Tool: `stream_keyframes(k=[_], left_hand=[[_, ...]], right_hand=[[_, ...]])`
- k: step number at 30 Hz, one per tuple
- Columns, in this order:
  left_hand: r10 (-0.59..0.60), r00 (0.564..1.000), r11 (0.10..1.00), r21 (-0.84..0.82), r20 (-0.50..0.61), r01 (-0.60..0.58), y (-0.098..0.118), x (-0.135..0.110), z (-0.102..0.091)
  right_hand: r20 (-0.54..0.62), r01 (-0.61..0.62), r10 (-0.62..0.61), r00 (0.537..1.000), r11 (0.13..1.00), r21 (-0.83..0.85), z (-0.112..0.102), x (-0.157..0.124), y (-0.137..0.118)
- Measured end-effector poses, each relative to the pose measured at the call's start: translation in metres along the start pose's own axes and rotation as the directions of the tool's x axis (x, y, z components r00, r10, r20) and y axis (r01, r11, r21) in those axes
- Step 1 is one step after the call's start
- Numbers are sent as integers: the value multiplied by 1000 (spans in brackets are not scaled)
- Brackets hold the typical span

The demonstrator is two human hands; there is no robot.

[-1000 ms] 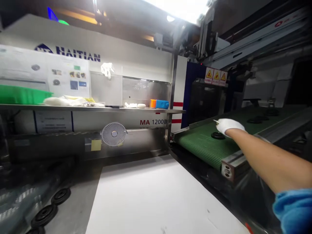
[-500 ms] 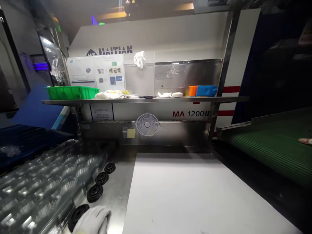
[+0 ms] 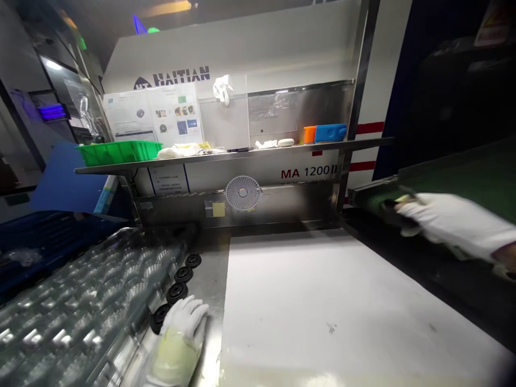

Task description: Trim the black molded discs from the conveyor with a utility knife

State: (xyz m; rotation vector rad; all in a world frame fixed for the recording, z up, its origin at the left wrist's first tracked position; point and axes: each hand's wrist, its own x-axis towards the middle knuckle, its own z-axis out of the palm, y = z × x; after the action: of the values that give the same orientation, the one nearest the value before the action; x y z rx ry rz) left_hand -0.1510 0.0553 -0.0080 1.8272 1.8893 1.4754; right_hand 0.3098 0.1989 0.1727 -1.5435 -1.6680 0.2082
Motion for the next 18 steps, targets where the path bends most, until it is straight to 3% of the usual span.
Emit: stream_keyframes(k=[2, 3, 4, 5, 6, 7, 8, 10, 12, 15, 18], left_hand=[[-180, 984, 942, -290, -15, 168, 34, -7, 17], [-316, 947, 819, -487, 55, 302, 51, -10, 29], [-403, 901, 635, -659, 162, 403, 67, -14, 42], [-443, 847, 383, -792, 294, 475, 81, -17, 55], [-471, 782, 107, -853, 409, 510, 94, -19, 67], [-479, 703, -113, -832, 525, 544, 104, -20, 77], [-481, 653, -217, -801, 585, 558, 111, -20, 85], [-489, 569, -369, -748, 661, 551, 119, -18, 93], [-483, 533, -484, -719, 695, 499, 120, -15, 92], [-435, 497, -610, -652, 751, 450, 112, -14, 85], [-371, 499, -665, -599, 783, 446, 100, -17, 83]], right_hand=[[169, 12, -33, 985, 992, 122, 46, -38, -14], [318, 37, -137, 938, 954, 299, 72, -62, -25], [400, 8, -203, 894, 899, 437, 98, -86, -37], [456, -11, -261, 851, 859, 511, 122, -110, -51], [470, -35, -272, 840, 837, 546, 143, -131, -64], [497, -47, -279, 822, 835, 548, 159, -149, -75], [516, -54, -272, 813, 845, 531, 171, -163, -85], [546, -84, -255, 798, 850, 519, 184, -178, -98], [552, -150, -240, 798, 809, 569, 186, -180, -101], [555, -328, -154, 818, 667, 669, 187, -175, -92], [631, -566, 9, 775, 454, 688, 192, -172, -76]])
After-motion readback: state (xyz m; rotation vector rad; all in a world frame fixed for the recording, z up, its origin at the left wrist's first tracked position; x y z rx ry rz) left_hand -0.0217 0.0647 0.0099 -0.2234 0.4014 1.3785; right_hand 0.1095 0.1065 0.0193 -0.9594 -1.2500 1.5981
